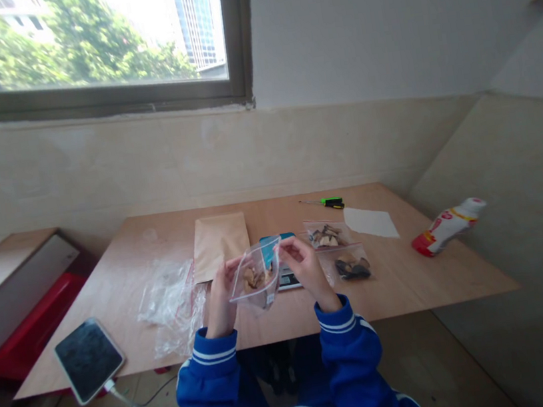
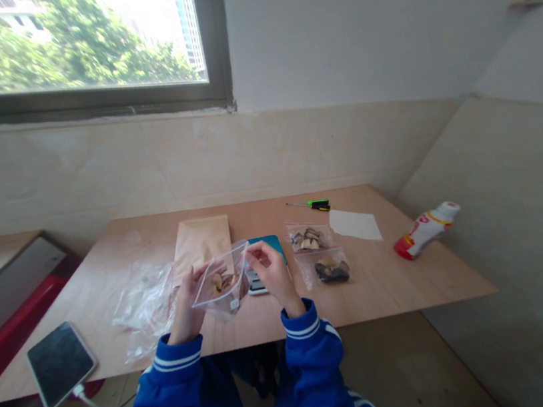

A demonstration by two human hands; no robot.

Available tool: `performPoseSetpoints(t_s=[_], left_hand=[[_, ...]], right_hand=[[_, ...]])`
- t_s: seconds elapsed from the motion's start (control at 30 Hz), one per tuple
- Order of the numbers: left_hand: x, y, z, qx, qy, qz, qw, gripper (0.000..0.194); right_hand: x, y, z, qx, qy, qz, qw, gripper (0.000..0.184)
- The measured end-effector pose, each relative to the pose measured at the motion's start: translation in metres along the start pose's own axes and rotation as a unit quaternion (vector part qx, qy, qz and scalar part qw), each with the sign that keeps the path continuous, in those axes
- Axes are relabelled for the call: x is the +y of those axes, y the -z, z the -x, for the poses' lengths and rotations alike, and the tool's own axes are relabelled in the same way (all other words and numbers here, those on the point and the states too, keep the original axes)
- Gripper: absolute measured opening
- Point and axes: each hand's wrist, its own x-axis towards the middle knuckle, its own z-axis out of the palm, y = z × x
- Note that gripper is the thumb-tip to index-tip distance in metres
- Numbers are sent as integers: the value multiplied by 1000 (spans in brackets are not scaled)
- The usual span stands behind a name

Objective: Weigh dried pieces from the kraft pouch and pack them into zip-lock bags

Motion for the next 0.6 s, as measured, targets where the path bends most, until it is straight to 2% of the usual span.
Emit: performPoseSetpoints(t_s=[0.07,0.13,0.17,0.23,0.3,0.47,0.53,0.6], left_hand=[[-1,3,0,-73,37,40,996,60],[-3,4,1,-131,47,58,989,60],[-4,3,2,-139,38,45,988,56],[-6,0,4,-112,3,-11,994,47],[-10,-3,6,-54,-30,-58,996,36],[-14,1,4,84,-84,-54,991,30],[-13,7,1,117,-94,-47,988,29],[-11,11,-1,127,-103,-59,985,29]], right_hand=[[3,1,0,74,-1,-15,997,24],[5,2,1,120,-2,-19,993,25],[5,2,1,136,-3,-17,991,26],[5,1,1,158,2,-12,987,27],[5,-1,3,155,6,-8,988,27],[4,-1,8,30,-1,-16,999,24],[5,1,11,-7,-9,-26,1000,24],[5,3,13,-15,-13,-31,999,23]])
